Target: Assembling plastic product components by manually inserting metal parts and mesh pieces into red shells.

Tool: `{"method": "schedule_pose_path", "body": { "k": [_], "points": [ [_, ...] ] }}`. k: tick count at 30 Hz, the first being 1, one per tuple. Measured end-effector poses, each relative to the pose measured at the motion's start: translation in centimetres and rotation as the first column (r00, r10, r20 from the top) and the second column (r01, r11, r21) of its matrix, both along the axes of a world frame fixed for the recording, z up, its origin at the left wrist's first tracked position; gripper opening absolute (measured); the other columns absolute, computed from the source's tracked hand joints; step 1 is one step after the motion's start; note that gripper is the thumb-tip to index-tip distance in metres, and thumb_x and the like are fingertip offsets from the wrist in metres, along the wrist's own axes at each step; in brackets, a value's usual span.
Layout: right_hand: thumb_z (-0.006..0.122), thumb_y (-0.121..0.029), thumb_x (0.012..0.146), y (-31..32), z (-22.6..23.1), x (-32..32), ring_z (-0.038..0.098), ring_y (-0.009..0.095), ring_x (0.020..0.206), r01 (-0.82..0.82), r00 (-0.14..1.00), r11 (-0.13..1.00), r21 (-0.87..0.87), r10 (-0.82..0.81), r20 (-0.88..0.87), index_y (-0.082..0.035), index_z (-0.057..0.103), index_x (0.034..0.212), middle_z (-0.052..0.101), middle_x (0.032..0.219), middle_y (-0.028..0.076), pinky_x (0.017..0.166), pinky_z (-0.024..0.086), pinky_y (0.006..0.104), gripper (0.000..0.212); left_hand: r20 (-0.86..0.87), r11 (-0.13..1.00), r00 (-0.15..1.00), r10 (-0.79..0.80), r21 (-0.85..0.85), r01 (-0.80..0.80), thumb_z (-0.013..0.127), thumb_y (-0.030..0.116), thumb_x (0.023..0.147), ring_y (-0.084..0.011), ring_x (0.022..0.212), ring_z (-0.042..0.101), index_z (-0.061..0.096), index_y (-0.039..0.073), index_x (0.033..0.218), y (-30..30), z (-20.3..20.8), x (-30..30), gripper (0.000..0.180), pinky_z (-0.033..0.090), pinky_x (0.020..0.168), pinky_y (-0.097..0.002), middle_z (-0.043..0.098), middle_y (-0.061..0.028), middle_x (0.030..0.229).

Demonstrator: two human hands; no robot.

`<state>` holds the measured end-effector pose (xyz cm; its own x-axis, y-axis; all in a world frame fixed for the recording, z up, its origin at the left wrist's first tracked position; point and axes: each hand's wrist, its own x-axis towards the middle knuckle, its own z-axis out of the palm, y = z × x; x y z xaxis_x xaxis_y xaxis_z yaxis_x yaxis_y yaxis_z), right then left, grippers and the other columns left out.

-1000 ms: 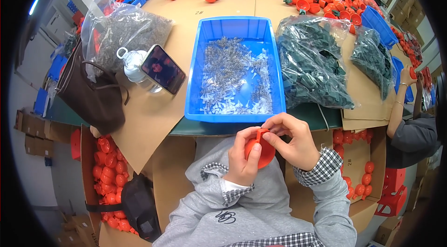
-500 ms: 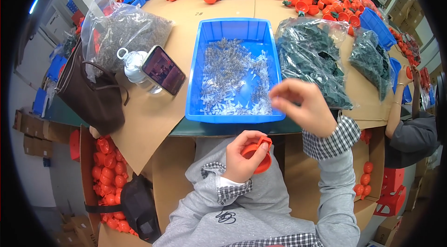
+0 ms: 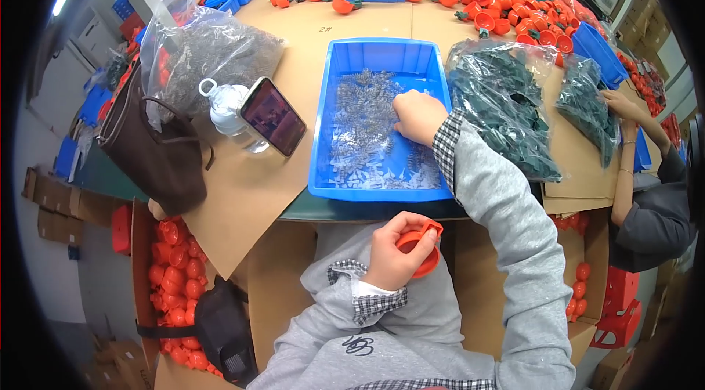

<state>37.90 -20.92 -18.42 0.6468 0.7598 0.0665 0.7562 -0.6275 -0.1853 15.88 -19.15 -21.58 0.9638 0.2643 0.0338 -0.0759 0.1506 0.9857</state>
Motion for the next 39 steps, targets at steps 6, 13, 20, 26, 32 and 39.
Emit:
{"method": "schedule_pose_path", "body": {
  "k": [6,13,20,26,32,39],
  "points": [
    [0.052,-0.001,0.073,0.7,-0.5,0.3,0.061,0.035,0.085,0.031,0.999,0.999,-0.018,-0.031,0.019,-0.001,0.061,0.084,0.062,0.088,0.021,0.072,0.05,0.0422,0.014,0.019,0.997,1.0,0.012,0.069,-0.013,0.063,0.011,0.08,-0.0139,0.076,0.063,0.059,-0.001,0.089,0.1,-0.2,0.0,0.015,0.049,0.071,-0.0256,0.066,-0.009,0.081],
    [0.062,-0.007,0.066,0.2,-0.8,0.4,0.06,0.035,0.079,0.043,0.999,0.992,0.12,-0.041,-0.02,0.0,0.056,0.074,0.06,0.074,0.018,0.069,0.048,0.0413,0.013,0.035,0.998,0.999,0.02,0.052,-0.022,0.063,0.011,0.08,-0.0146,0.075,0.063,0.059,-0.001,0.089,0.1,-0.4,0.1,0.016,0.049,0.07,-0.0257,0.066,-0.0091,0.08],
    [0.063,-0.008,0.073,-1.8,1.1,-2.8,0.062,0.031,0.071,0.009,0.936,0.858,0.514,0.173,-0.305,0.004,0.057,0.075,0.061,0.071,0.019,0.063,0.048,0.0368,0.013,0.031,1.0,0.999,0.009,-0.01,-0.009,0.06,0.011,0.082,-0.0133,0.075,0.062,0.058,-0.002,0.09,0.4,-0.4,0.2,0.016,0.049,0.07,-0.0257,0.065,-0.0087,0.081],
    [0.062,-0.007,0.076,-4.1,2.0,-4.4,0.061,0.025,0.065,0.037,0.931,0.826,0.562,0.176,-0.32,0.001,0.063,0.084,0.062,0.072,0.015,0.062,0.048,0.0334,0.012,0.048,0.984,0.998,-0.029,-0.173,0.037,0.052,0.015,0.088,-0.0129,0.076,0.061,0.056,-0.004,0.092,0.4,-0.9,0.2,0.019,0.048,0.07,-0.0253,0.063,-0.0095,0.083],
    [0.062,-0.005,0.076,-5.0,2.4,-5.5,0.061,0.022,0.065,0.042,0.949,0.786,0.616,0.16,-0.27,0.003,0.063,0.082,0.062,0.074,0.014,0.062,0.048,0.0305,0.01,0.055,0.981,0.998,-0.027,-0.188,0.037,0.049,0.013,0.09,-0.0134,0.074,0.06,0.055,-0.004,0.094,0.4,-0.6,0.2,0.018,0.048,0.068,-0.0258,0.063,-0.0097,0.082],
    [0.06,-0.003,0.078,-5.6,1.7,-5.4,0.06,0.02,0.062,-0.069,0.975,0.781,0.621,0.183,-0.123,0.003,0.058,0.085,0.06,0.07,0.011,0.06,0.048,0.028,0.01,0.051,0.984,0.998,-0.025,-0.174,0.033,0.048,0.013,0.09,-0.0133,0.073,0.06,0.055,-0.004,0.094,0.2,-0.5,0.3,0.018,0.048,0.067,-0.0257,0.063,-0.0096,0.082]
  ]
}}
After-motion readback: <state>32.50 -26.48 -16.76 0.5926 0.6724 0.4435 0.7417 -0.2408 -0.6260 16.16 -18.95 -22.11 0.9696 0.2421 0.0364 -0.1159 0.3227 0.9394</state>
